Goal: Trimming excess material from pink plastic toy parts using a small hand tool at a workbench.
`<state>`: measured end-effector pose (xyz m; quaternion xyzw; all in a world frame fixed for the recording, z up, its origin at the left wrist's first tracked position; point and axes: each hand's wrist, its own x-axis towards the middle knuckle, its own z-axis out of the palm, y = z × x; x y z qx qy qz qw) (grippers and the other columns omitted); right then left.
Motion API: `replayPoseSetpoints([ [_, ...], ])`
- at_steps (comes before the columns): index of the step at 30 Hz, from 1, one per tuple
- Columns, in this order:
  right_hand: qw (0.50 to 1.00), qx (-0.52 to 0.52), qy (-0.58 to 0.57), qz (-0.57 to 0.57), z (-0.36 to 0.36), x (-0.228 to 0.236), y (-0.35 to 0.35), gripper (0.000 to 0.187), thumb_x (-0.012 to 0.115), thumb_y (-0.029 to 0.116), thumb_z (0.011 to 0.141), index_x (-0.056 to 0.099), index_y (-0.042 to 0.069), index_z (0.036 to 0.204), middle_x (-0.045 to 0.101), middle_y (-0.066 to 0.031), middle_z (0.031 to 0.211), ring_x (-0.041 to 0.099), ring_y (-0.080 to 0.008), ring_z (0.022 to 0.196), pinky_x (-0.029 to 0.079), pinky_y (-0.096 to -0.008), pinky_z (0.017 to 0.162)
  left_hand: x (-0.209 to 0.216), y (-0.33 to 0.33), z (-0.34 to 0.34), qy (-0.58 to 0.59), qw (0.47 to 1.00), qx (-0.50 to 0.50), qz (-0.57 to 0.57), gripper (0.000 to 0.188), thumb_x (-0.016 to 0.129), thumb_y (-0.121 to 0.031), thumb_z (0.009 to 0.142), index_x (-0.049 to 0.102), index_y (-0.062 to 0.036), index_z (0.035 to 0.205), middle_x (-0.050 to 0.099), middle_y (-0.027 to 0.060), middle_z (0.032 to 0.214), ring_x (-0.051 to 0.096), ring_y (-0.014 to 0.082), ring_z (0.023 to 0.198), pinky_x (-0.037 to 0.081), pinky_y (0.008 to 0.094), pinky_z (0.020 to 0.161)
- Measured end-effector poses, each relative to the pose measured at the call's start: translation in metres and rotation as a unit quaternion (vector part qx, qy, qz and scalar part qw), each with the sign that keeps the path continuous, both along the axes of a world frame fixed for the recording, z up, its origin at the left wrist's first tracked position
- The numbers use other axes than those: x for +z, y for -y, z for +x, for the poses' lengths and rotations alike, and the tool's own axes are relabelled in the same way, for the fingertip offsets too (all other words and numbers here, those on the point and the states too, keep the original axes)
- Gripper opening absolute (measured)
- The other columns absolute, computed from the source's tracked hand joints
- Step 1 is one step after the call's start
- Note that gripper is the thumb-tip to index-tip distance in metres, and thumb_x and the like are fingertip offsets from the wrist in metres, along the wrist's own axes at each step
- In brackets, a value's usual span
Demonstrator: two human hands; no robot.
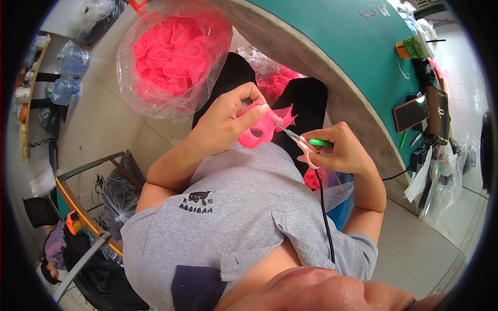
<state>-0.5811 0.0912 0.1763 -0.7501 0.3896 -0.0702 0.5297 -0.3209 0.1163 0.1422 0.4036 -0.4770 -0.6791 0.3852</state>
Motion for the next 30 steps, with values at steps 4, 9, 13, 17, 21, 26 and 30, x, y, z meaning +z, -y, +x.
replayPoseSetpoints([
  [4,1.000,0.001,0.002,-0.026,-0.0004,-0.0025,-0.0018,0.033,0.068,0.008,0.068,0.068,-0.003,0.099,0.066,-0.0107,0.069,0.059,-0.0106,0.055,0.044,-0.0224,0.052,0.0042,0.0006,0.0004,-0.007,1.000,0.000,0.013,0.009,0.052,-0.011,0.096,0.049,-0.0033,0.094,0.058,-0.0002,0.077,0.052,0.0008,0.069,0.041,0.0186,0.062],
  [9,0.999,-0.001,-0.007,-0.047,-0.0006,-0.0026,-0.0032,0.034,0.069,0.008,0.069,0.068,-0.002,0.101,0.068,-0.0113,0.071,0.064,-0.0131,0.059,0.047,-0.0234,0.056,-0.0021,-0.0003,0.0012,0.009,1.000,-0.006,0.003,0.013,0.053,-0.014,0.095,0.049,-0.0020,0.095,0.058,0.0000,0.079,0.054,0.0023,0.075,0.043,0.0201,0.066],
  [13,0.998,0.005,-0.015,-0.068,0.0031,-0.0004,-0.0036,0.033,0.070,0.008,0.070,0.068,-0.002,0.102,0.068,-0.0118,0.073,0.066,-0.0154,0.060,0.048,-0.0242,0.057,-0.0018,-0.0003,0.0020,0.018,1.000,-0.005,0.013,0.013,0.053,-0.014,0.095,0.050,-0.0018,0.096,0.058,0.0003,0.080,0.054,0.0019,0.075,0.043,0.0193,0.065],
  [17,0.996,0.011,0.004,-0.087,0.0026,-0.0041,-0.0047,0.033,0.070,0.008,0.071,0.068,-0.002,0.102,0.068,-0.0120,0.072,0.066,-0.0162,0.060,0.048,-0.0244,0.056,0.0045,-0.0016,-0.0015,-0.007,1.000,0.010,0.016,0.013,0.052,-0.014,0.095,0.051,-0.0018,0.099,0.055,-0.0014,0.077,0.051,0.0010,0.070,0.042,0.0185,0.064],
  [21,0.996,0.018,0.007,-0.087,0.0035,-0.0019,-0.0037,0.032,0.070,0.007,0.072,0.068,-0.001,0.102,0.068,-0.0121,0.071,0.065,-0.0170,0.059,0.048,-0.0247,0.056,0.0036,-0.0009,0.0030,0.030,0.999,-0.021,-0.015,0.013,0.049,-0.011,0.097,0.049,-0.0011,0.105,0.062,0.0042,0.090,0.056,0.0022,0.075,0.043,0.0172,0.067],
  [26,0.996,0.021,0.011,-0.082,0.0054,-0.0023,-0.0034,0.031,0.070,0.007,0.071,0.068,-0.001,0.101,0.068,-0.0121,0.071,0.065,-0.0171,0.057,0.048,-0.0254,0.054,0.0066,0.0002,0.0050,0.077,0.996,-0.047,-0.007,0.014,0.048,-0.012,0.098,0.049,-0.0008,0.106,0.062,0.0052,0.094,0.056,0.0018,0.074,0.043,0.0175,0.067],
  [30,0.994,0.020,0.031,-0.101,0.0048,-0.0057,-0.0035,0.031,0.070,0.007,0.071,0.069,-0.001,0.100,0.067,-0.0121,0.070,0.063,-0.0184,0.055,0.047,-0.0264,0.052,0.0014,-0.0027,0.0009,0.050,0.999,-0.016,-0.016,0.014,0.051,-0.014,0.095,0.052,-0.0020,0.103,0.056,-0.0001,0.080,0.050,0.0019,0.067,0.041,0.0194,0.059],
])
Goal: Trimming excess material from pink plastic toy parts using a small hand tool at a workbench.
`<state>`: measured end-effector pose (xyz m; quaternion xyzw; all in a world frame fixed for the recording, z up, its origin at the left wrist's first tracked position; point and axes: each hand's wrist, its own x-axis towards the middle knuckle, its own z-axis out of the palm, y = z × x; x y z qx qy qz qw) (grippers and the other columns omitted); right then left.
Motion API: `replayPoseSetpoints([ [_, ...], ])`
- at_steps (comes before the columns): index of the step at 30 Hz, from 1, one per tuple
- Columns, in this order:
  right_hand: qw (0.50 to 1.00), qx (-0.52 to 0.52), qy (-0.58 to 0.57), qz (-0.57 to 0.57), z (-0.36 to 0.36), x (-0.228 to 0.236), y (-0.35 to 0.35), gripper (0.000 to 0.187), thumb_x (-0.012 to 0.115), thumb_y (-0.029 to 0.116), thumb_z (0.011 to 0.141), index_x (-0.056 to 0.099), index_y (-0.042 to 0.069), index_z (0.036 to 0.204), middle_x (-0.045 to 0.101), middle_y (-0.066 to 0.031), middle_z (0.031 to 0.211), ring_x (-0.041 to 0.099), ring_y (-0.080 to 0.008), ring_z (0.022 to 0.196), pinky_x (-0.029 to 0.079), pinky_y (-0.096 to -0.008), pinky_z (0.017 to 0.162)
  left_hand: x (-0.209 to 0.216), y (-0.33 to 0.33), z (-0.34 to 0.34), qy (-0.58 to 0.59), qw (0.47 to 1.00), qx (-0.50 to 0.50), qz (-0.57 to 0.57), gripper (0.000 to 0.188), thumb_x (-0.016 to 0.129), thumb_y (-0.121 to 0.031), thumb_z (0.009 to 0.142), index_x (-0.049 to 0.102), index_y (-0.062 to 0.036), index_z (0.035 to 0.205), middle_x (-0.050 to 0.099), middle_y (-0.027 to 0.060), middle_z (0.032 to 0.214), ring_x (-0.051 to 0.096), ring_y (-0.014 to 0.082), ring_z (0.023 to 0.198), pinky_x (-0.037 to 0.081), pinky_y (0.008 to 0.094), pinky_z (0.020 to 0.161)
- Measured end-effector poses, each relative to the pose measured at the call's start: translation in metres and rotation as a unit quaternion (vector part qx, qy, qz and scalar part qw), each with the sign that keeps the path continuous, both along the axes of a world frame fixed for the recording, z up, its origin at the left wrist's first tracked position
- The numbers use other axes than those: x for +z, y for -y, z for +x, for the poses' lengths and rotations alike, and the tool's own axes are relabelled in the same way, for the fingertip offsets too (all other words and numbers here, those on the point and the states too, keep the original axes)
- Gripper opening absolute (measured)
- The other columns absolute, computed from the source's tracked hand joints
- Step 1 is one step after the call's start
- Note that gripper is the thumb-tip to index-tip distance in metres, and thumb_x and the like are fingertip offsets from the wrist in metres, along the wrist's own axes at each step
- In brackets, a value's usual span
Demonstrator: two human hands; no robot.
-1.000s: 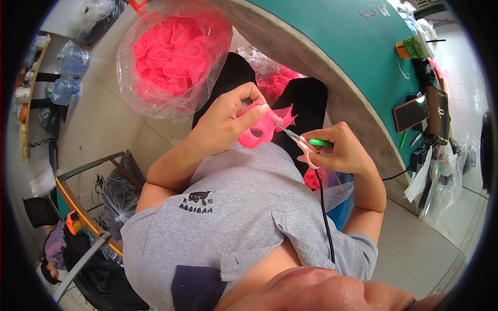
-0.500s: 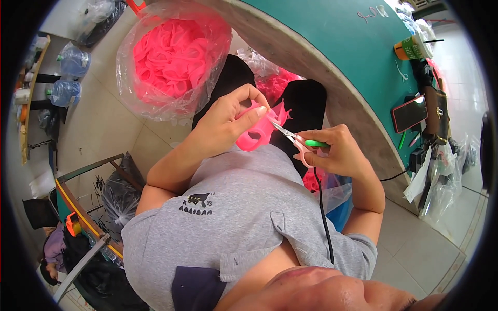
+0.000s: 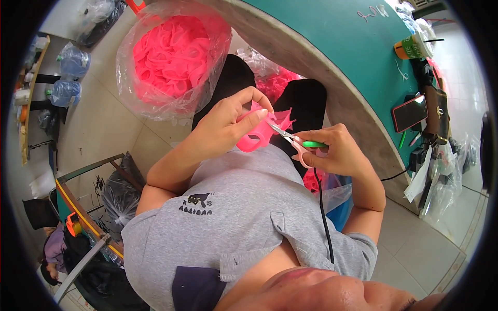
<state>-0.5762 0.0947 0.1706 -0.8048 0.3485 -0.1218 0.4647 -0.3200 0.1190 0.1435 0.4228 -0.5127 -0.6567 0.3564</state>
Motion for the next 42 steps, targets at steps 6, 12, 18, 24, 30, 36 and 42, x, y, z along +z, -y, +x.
replayPoseSetpoints([
  [6,1.000,0.018,-0.008,-0.001,-0.001,0.001,0.004,0.031,0.071,0.009,0.070,0.069,0.001,0.100,0.066,-0.0116,0.068,0.062,-0.0197,0.053,0.046,-0.0274,0.052,0.009,0.004,-0.002,0.013,0.999,-0.047,0.021,0.016,0.050,-0.015,0.096,0.053,-0.0021,0.105,0.056,0.0024,0.087,0.053,0.0044,0.073,0.044,0.0209,0.063],
  [12,0.998,0.013,-0.061,0.030,-0.008,0.017,0.020,0.034,0.070,0.006,0.071,0.066,0.003,0.104,0.067,-0.0095,0.068,0.061,-0.0130,0.056,0.045,-0.0254,0.053,-0.008,0.008,0.000,-0.064,0.997,-0.036,0.019,0.018,0.049,-0.016,0.097,0.052,-0.0004,0.105,0.059,0.0041,0.088,0.055,0.0059,0.073,0.047,0.0222,0.066],
  [18,0.937,-0.276,-0.132,-0.168,-0.071,0.002,0.087,0.015,0.068,0.014,0.082,0.064,0.001,0.089,0.056,-0.0014,0.063,0.048,-0.0052,0.056,0.039,-0.0238,0.052,-0.010,0.018,0.005,-0.140,0.984,0.005,0.108,0.021,0.053,-0.021,0.096,0.052,-0.0020,0.106,0.064,0.0087,0.099,0.061,0.0089,0.082,0.049,0.0208,0.072],
  [24,0.869,-0.363,-0.199,-0.271,-0.107,-0.045,0.141,0.025,0.066,0.021,0.084,0.067,0.000,0.098,0.060,-0.0093,0.064,0.054,-0.0127,0.054,0.043,-0.0276,0.054,-0.016,0.019,0.000,-0.153,0.981,0.000,0.119,0.026,0.059,-0.019,0.093,0.048,-0.0041,0.110,0.068,0.0156,0.101,0.059,0.0046,0.069,0.043,0.0160,0.050],
  [30,0.959,-0.160,0.209,0.106,0.017,-0.018,0.054,0.017,0.067,0.014,0.087,0.065,-0.001,0.095,0.063,-0.0019,0.092,0.055,-0.0083,0.081,0.045,-0.0258,0.078,-0.015,0.011,-0.008,-0.118,0.991,0.052,0.043,0.034,0.067,-0.014,0.085,0.047,-0.0056,0.112,0.066,0.0053,0.086,0.045,-0.0013,0.055,0.033,0.0153,0.043],
  [36,0.978,-0.164,0.085,0.099,0.030,-0.028,0.033,0.012,0.068,0.008,0.085,0.064,-0.002,0.086,0.063,-0.0020,0.078,0.055,-0.0068,0.068,0.046,-0.0227,0.065,-0.016,0.011,-0.014,-0.115,0.992,0.041,0.038,0.038,0.069,-0.010,0.083,0.046,-0.0070,0.112,0.061,0.0000,0.082,0.049,0.0015,0.061,0.040,0.0169,0.052],
  [42,0.975,-0.157,0.142,0.065,0.040,-0.039,0.034,0.009,0.063,0.007,0.089,0.061,-0.001,0.086,0.060,0.0001,0.074,0.053,-0.0049,0.067,0.043,-0.0211,0.061,-0.014,0.012,-0.012,-0.290,0.938,-0.098,0.160,0.046,0.071,-0.002,0.077,0.046,-0.0044,0.115,0.060,0.0051,0.098,0.060,0.0109,0.085,0.049,0.0237,0.074],
])
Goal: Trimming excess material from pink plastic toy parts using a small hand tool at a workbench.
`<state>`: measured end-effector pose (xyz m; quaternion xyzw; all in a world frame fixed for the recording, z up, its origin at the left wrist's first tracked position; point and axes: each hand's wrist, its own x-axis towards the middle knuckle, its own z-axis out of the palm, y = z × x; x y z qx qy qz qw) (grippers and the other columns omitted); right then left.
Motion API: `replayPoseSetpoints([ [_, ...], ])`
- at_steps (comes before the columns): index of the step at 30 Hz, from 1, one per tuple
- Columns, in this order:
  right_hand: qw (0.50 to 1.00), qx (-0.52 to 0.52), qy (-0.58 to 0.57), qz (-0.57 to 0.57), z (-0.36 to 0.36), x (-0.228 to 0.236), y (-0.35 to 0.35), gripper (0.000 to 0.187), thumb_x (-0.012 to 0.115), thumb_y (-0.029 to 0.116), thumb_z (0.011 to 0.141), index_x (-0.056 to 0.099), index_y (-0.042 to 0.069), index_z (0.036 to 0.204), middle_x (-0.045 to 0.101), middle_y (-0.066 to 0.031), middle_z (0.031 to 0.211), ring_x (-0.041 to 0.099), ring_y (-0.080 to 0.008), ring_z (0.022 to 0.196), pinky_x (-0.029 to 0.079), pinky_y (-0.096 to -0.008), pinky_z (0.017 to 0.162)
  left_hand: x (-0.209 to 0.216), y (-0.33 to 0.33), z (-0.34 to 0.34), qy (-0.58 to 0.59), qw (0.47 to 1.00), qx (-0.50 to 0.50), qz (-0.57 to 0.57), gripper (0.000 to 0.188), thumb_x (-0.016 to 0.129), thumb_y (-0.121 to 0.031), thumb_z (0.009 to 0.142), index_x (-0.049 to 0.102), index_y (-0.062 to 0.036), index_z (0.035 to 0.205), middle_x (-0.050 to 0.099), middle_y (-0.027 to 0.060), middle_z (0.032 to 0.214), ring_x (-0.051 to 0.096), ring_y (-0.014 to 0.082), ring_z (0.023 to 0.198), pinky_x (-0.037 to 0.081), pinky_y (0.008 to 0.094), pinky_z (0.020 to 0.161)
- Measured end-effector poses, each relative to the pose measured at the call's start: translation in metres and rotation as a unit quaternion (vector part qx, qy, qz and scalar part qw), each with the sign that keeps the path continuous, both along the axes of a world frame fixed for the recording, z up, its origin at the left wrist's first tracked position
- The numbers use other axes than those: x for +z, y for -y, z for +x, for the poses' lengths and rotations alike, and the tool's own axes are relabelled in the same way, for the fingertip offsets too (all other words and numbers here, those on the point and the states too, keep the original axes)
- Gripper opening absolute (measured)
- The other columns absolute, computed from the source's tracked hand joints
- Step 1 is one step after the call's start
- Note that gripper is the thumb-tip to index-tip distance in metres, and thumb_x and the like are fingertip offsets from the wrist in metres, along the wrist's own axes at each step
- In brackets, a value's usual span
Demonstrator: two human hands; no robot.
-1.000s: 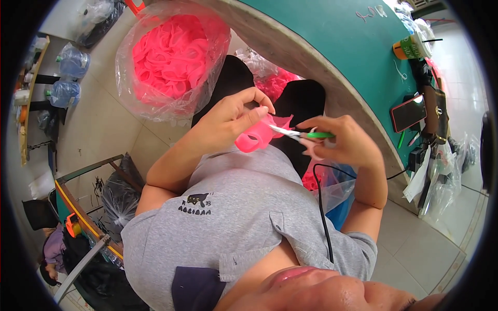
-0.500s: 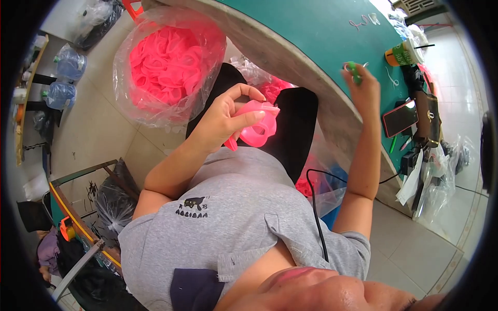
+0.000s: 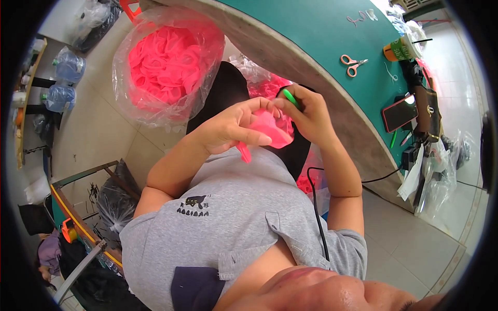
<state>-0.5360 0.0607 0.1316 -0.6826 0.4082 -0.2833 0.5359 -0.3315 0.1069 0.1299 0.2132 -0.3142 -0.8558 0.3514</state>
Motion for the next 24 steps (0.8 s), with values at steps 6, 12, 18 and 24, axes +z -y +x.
replayPoseSetpoints([
  [6,0.998,-0.065,0.016,-0.021,0.002,-0.017,0.005,0.010,0.057,0.007,0.093,0.059,0.000,0.086,0.057,0.0017,0.076,0.051,-0.0033,0.070,0.042,-0.0201,0.062,-0.006,0.005,-0.001,-0.035,0.999,0.012,0.040,0.063,0.069,-0.010,0.080,0.040,-0.0037,0.136,0.057,0.0070,0.118,0.059,0.0145,0.101,0.049,0.0272,0.084],
  [12,0.995,-0.035,0.098,0.003,-0.010,0.004,-0.012,0.014,0.062,0.013,0.091,0.060,0.000,0.095,0.058,0.0026,0.079,0.053,-0.0043,0.071,0.043,-0.0186,0.064,-0.011,0.002,-0.011,0.025,0.992,0.097,-0.077,0.057,0.060,-0.014,0.088,0.038,-0.0023,0.139,0.056,0.0074,0.124,0.056,0.0156,0.109,0.045,0.0307,0.094],
  [18,0.983,-0.034,-0.033,-0.176,-0.011,0.018,-0.021,0.013,0.070,0.007,0.083,0.062,-0.003,0.081,0.058,-0.0031,0.076,0.053,-0.0075,0.067,0.041,-0.0200,0.059,-0.027,0.003,-0.015,-0.207,0.972,0.093,0.053,0.029,0.051,-0.027,0.096,0.060,-0.0046,0.113,0.061,0.0136,0.116,0.060,0.0194,0.104,0.048,0.0353,0.090],
  [24,0.989,-0.090,0.104,-0.053,-0.013,0.019,-0.013,0.010,0.066,0.006,0.087,0.061,-0.002,0.085,0.055,0.0016,0.074,0.047,-0.0036,0.064,0.036,-0.0183,0.055,-0.007,0.011,-0.001,-0.045,0.986,0.160,-0.018,0.033,0.047,-0.032,0.098,0.061,-0.0023,0.104,0.061,0.0177,0.118,0.060,0.0217,0.105,0.049,0.0372,0.091],
])
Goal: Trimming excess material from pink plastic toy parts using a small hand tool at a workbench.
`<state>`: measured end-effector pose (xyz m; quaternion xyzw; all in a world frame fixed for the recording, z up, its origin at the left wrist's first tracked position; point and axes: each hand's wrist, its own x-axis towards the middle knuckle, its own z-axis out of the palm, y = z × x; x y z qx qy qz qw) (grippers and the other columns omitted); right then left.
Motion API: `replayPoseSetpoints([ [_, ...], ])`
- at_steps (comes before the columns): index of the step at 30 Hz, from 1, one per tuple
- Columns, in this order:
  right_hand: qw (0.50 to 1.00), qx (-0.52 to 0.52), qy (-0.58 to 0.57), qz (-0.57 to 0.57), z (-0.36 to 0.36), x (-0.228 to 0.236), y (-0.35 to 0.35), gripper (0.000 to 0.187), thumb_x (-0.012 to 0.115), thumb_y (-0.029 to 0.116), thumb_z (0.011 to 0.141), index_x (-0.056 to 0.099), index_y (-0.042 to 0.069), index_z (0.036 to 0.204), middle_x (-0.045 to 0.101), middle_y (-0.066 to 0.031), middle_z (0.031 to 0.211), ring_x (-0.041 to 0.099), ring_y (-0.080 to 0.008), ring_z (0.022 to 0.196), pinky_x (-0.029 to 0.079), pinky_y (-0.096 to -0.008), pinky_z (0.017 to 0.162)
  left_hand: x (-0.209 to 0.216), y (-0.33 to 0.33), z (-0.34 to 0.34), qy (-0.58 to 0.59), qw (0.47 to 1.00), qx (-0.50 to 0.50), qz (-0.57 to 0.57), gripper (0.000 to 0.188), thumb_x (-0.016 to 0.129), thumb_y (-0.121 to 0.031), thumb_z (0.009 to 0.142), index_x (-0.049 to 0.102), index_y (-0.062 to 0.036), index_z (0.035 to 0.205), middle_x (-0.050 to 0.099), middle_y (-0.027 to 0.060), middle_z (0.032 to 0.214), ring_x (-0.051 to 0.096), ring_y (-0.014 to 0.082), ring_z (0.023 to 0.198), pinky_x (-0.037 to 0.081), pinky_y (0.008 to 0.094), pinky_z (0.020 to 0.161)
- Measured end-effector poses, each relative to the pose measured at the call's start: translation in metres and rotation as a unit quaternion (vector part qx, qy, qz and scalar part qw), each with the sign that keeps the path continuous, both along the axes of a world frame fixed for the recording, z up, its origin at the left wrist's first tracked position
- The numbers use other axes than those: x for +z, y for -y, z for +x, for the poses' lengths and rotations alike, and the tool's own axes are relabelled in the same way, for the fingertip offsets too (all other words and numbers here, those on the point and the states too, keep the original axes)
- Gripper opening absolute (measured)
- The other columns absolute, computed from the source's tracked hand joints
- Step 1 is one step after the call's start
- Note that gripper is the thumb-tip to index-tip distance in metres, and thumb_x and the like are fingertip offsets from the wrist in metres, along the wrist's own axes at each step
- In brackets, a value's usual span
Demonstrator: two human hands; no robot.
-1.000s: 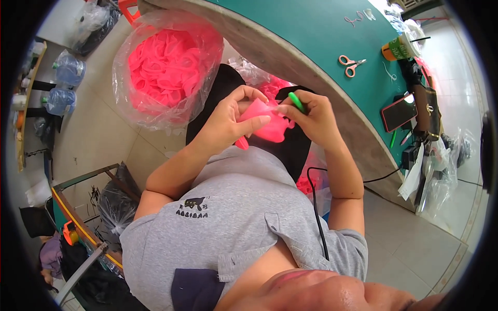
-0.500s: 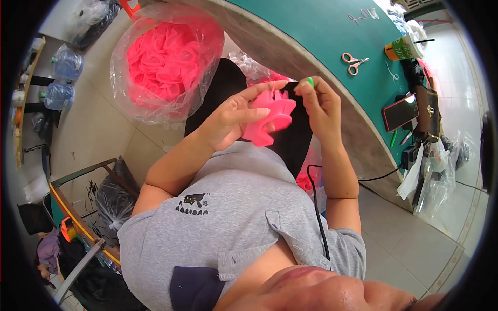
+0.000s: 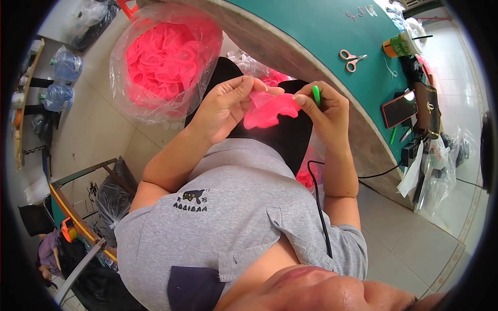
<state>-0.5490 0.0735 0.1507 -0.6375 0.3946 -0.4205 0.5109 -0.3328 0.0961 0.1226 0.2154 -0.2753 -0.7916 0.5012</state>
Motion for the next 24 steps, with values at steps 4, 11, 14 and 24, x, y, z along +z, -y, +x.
replayPoseSetpoints([
  [4,0.999,0.000,0.042,0.032,0.003,-0.002,0.000,0.011,0.064,0.010,0.089,0.059,0.000,0.087,0.053,0.0034,0.073,0.044,-0.0020,0.063,0.033,-0.0175,0.053,-0.003,0.001,0.000,-0.007,0.998,-0.047,0.052,0.035,0.053,-0.030,0.096,0.059,0.0007,0.112,0.062,0.0133,0.115,0.059,0.0191,0.107,0.048,0.0356,0.092],
  [11,0.998,0.003,0.032,0.054,0.009,-0.008,0.001,0.013,0.062,0.012,0.092,0.059,0.000,0.089,0.054,0.0039,0.076,0.044,-0.0012,0.064,0.034,-0.0164,0.055,-0.001,-0.007,-0.012,0.123,0.985,-0.120,-0.014,0.045,0.067,-0.027,0.088,0.055,-0.0008,0.122,0.064,0.0070,0.106,0.058,0.0121,0.102,0.045,0.0266,0.087],
  [14,0.998,0.018,0.012,0.056,0.011,-0.005,0.002,0.014,0.061,0.012,0.092,0.061,-0.002,0.092,0.057,0.0026,0.079,0.047,-0.0027,0.069,0.038,-0.0176,0.060,-0.006,-0.007,-0.011,0.113,0.988,-0.090,-0.046,0.044,0.068,-0.028,0.087,0.055,-0.0011,0.119,0.064,0.0065,0.105,0.059,0.0123,0.100,0.046,0.0270,0.087],
  [24,0.989,0.115,0.032,0.092,0.006,-0.020,0.006,0.029,0.056,0.027,0.096,0.060,-0.001,0.099,0.057,0.0025,0.087,0.048,-0.0041,0.078,0.039,-0.0191,0.068,0.000,-0.003,-0.006,0.074,0.995,0.060,-0.001,0.035,0.073,-0.020,0.083,0.058,-0.0013,0.108,0.064,0.0063,0.097,0.062,0.0123,0.087,0.051,0.0256,0.076],
])
